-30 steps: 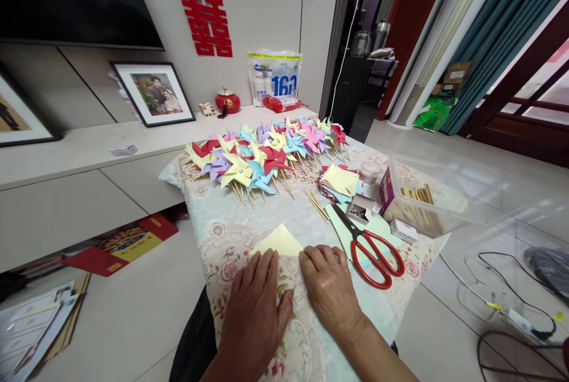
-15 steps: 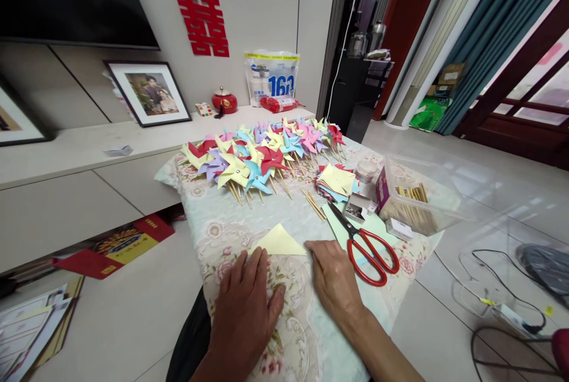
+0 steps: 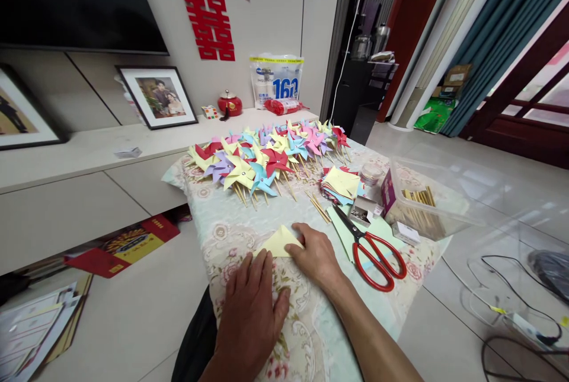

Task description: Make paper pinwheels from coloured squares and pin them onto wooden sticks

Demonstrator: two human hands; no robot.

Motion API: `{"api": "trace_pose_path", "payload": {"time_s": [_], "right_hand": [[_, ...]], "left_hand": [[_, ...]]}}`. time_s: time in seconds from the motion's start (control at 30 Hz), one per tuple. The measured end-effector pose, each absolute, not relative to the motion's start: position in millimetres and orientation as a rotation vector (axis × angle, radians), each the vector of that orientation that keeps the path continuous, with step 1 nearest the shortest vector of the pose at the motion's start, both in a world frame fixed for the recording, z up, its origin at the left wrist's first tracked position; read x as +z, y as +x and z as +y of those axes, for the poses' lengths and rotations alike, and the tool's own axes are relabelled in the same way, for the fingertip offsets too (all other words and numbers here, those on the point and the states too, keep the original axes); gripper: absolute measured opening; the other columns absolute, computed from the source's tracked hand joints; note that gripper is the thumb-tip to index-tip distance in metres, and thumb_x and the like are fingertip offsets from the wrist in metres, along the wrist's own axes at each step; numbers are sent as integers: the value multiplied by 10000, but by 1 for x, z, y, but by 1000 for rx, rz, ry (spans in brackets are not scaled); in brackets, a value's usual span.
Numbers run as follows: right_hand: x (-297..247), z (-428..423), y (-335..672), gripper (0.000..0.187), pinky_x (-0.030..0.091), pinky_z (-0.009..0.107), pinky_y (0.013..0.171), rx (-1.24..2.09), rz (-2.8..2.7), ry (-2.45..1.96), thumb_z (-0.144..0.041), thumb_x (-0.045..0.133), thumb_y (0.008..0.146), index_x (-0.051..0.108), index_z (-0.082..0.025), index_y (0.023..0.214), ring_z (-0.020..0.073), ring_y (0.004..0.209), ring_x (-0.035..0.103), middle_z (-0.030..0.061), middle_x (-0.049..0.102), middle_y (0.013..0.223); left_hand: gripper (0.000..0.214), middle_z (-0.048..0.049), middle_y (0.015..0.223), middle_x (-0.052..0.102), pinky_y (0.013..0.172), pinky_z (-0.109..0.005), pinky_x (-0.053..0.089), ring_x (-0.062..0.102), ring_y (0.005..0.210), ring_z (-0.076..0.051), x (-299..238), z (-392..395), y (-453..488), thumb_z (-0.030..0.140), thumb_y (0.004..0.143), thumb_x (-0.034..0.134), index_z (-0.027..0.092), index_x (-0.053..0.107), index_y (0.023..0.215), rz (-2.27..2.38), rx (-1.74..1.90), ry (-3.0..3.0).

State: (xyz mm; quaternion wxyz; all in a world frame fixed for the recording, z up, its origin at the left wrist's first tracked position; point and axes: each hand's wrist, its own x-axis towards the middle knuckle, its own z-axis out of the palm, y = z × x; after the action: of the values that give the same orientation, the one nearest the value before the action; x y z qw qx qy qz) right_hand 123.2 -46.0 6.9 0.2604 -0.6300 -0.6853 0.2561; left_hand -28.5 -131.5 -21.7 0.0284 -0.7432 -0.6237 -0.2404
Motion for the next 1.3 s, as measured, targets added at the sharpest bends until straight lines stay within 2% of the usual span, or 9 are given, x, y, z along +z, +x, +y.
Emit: {"api": "trace_pose_path", "payload": {"time_s": [0.17, 0.33, 0.43, 0.5, 0.57, 0.7, 0.8, 1.03, 1.3], "right_hand": [[-3, -49, 124, 425, 426, 296, 621, 1047, -1364, -1378, -384, 754, 742, 709, -179, 1112, 165, 605, 532, -47, 567, 633], [-5, -55, 121, 351, 472, 309, 694, 1421, -1033, -1058, -413, 846, 705, 735, -201, 962, 176, 684, 615, 8, 706, 773], [-7, -58, 120, 275, 447, 268, 661, 1466, -1015, -998, -383, 877, 692, 720, -191, 811, 145, 658, 600, -5, 705, 744], [-9, -60, 120, 279, 435, 258, 638, 1519, -1026, -977, -384, 878, 696, 697, -186, 773, 135, 630, 585, -13, 695, 711], [-9, -61, 120, 297, 432, 258, 629, 1567, -1050, -957, -395, 876, 698, 680, -182, 765, 134, 617, 578, -14, 689, 697], [-7, -63, 121, 304, 414, 249, 606, 1614, -1134, -964, -413, 859, 716, 675, -177, 769, 126, 603, 552, -17, 672, 684], [-3, -64, 122, 281, 419, 249, 613, 1628, -1135, -942, -412, 836, 746, 694, -182, 820, 129, 625, 561, -13, 678, 708], [4, -65, 123, 341, 454, 261, 617, 1648, -1117, -947, -424, 854, 708, 721, -178, 904, 145, 633, 618, 10, 723, 749], [3, -64, 122, 296, 460, 262, 586, 1590, -1116, -1039, -394, 876, 661, 721, -175, 786, 136, 573, 596, -10, 703, 662]], "left_hand": [[450, -221, 1378, 605, 1039, -570, 473, 533, 1309, -366, -28, -135, -37, 188, 926, 483, 66, 547, 1355, -1914, -1131, -2276], [324, -151, 1184, 695, 932, -464, 560, 673, 1097, -278, -20, -129, -39, 276, 910, 547, 166, 614, 1208, -2295, -2029, -2275], [298, -111, 991, 761, 843, -394, 577, 719, 937, -255, -8, -118, -30, 348, 852, 655, 161, 658, 1084, -2573, -2663, -2148], [293, -85, 987, 777, 852, -344, 560, 714, 957, -238, 0, -111, -23, 350, 809, 714, 168, 695, 1038, -2519, -3049, -1930], [263, -57, 895, 784, 774, -305, 561, 713, 866, -215, 5, -106, -19, 360, 767, 753, 168, 735, 946, -2539, -3193, -1670], [199, -12, 670, 729, 684, -278, 557, 666, 662, -164, 9, -103, -20, 351, 716, 771, 164, 705, 696, -2635, -3219, -1436], [160, -14, 672, 734, 630, -265, 553, 662, 628, -158, 12, -103, -24, 313, 708, 743, 162, 690, 704, -2774, -3131, -1435], [129, -1, 542, 666, 454, -211, 465, 574, 472, -126, 16, -102, -34, 250, 719, 671, 174, 612, 633, -3008, -2566, -1994], [118, 32, 565, 642, 480, -196, 458, 551, 481, -100, 12, -103, -31, 245, 718, 682, 181, 585, 698, -2907, -2767, -1925]]}}
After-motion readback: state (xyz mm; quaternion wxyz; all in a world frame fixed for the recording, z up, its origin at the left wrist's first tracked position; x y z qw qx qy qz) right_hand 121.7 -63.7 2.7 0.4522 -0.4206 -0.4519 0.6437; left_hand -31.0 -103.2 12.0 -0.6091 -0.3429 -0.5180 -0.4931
